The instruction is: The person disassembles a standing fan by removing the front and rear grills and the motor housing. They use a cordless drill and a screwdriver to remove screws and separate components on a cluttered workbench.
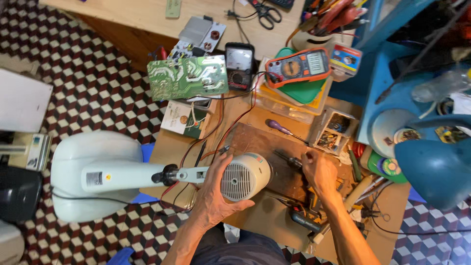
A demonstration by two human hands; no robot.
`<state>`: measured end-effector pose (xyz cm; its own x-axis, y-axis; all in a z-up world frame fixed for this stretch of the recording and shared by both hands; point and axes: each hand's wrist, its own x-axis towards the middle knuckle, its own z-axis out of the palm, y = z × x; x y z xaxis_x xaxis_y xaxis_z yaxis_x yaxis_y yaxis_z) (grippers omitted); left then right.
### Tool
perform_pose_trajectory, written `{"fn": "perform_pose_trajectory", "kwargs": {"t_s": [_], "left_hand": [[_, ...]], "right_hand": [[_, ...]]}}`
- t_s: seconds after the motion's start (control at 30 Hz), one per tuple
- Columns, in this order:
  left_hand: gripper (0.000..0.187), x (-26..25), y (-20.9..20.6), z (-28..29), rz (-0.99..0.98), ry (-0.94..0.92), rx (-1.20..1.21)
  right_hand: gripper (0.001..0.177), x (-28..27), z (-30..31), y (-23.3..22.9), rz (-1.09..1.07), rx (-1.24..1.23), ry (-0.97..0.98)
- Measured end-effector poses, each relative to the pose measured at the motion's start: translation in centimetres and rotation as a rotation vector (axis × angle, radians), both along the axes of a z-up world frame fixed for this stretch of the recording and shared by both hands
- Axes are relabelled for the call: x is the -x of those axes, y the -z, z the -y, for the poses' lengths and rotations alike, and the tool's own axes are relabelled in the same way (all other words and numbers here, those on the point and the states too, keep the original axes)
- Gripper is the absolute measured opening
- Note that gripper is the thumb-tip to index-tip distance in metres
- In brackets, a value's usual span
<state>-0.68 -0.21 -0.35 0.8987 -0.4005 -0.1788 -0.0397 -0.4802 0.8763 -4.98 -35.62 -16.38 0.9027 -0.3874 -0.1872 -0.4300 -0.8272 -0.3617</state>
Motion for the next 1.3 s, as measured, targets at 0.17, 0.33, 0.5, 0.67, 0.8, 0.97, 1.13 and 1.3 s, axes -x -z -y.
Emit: {"fn": "perform_pose_trajectory", "kwargs": {"t_s": [0.17, 0.33, 0.5, 0.67, 0.8, 0.97, 1.13, 1.3], "left_hand": [[0.123, 0.8, 0.9, -0.3, -0.027, -0.004, 0.010], [0.132, 0.9, 0.6, -0.1, -0.016, -0.018, 0.047], [0.128, 1.3, 0.7, 0.0, 0.065, -0.066, 0.097], [0.119, 1.3, 1.4, 0.3, 0.180, -0.089, 0.110], [0.118, 1.4, 1.9, 0.3, 0.200, -0.068, 0.163], [0.116, 1.1, 2.8, 0.2, 0.258, -0.078, 0.205], [0.114, 1.1, 3.2, 0.2, 0.343, -0.104, 0.227], [0.111, 1.2, 3.3, 0.1, 0.347, -0.111, 0.243]], "right_hand": [[0.039, -11.5, -1.6, 6.7, 0.007, 0.130, -0.370], [0.040, -14.1, 0.5, 11.7, -0.257, 0.224, -0.515], [0.043, -14.7, 0.6, 11.1, -0.212, 0.289, -0.594], [0.041, -12.2, -3.1, 0.7, 0.098, 0.102, -0.486], [0.033, -8.3, -8.1, -12.0, 0.273, -0.034, -0.226], [0.038, -2.8, -14.0, -25.6, 0.592, -0.464, -0.126], [0.046, -2.1, -18.6, -28.5, 0.563, -0.567, -0.158], [0.051, -2.7, -19.7, -28.6, 0.454, -0.226, -0.366]]}}
